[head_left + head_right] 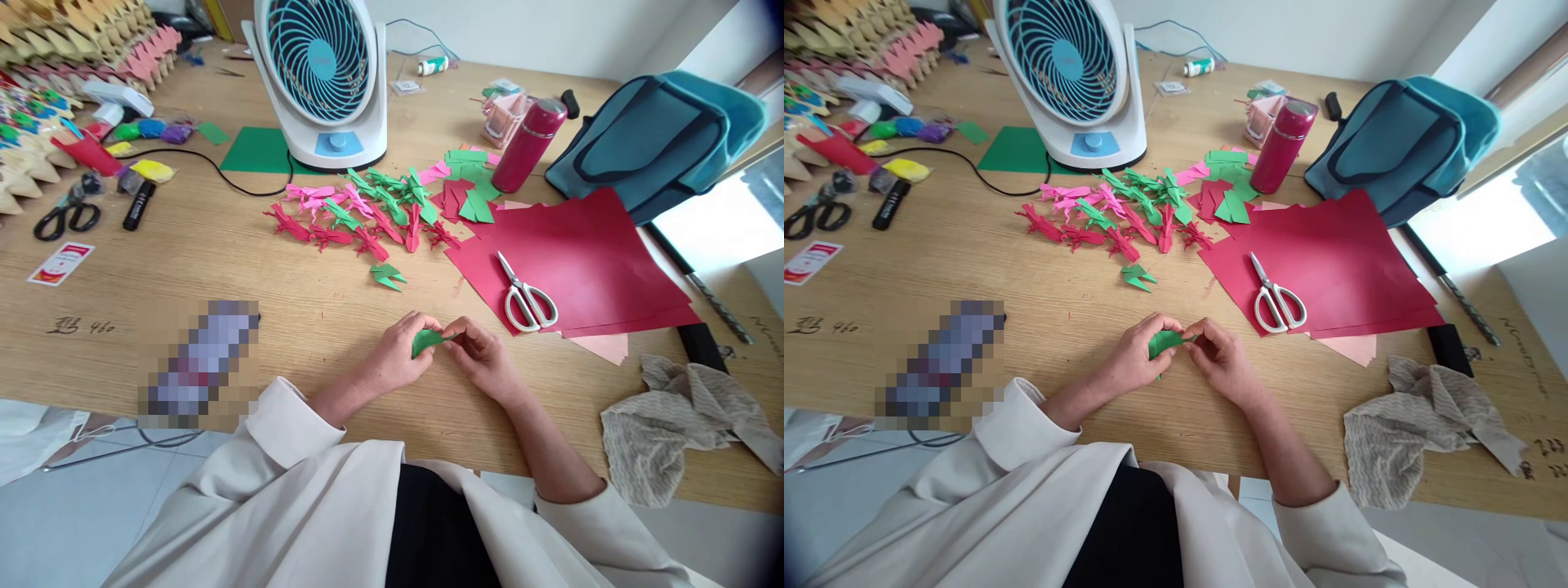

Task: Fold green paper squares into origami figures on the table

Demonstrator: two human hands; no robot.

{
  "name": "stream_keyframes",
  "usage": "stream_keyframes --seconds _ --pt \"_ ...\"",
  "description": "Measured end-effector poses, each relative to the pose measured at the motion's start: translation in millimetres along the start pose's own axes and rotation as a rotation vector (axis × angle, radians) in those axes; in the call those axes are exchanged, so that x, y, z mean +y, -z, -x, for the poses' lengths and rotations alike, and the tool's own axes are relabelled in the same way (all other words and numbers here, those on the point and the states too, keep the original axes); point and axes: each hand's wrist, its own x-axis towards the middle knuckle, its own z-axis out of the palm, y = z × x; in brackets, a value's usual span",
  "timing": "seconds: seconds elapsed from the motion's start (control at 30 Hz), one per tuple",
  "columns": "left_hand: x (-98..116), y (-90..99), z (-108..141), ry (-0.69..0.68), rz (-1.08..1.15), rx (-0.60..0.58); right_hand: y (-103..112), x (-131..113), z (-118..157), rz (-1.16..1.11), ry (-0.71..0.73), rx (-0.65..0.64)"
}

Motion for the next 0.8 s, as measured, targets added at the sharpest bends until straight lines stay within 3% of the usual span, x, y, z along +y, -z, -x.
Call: stream_keyframes --seconds 0.6,0.8 --pt "1.0 2.8 0.9 -0.055 -0.106 0.038 -0.5 8.6 -1.4 -0.083 -0.127 0.111" --pt "0.3 3.6 1.5 -0.056 -0.097 0.04 0.2 7.8 -3.2 -0.069 -0.153 0.095"
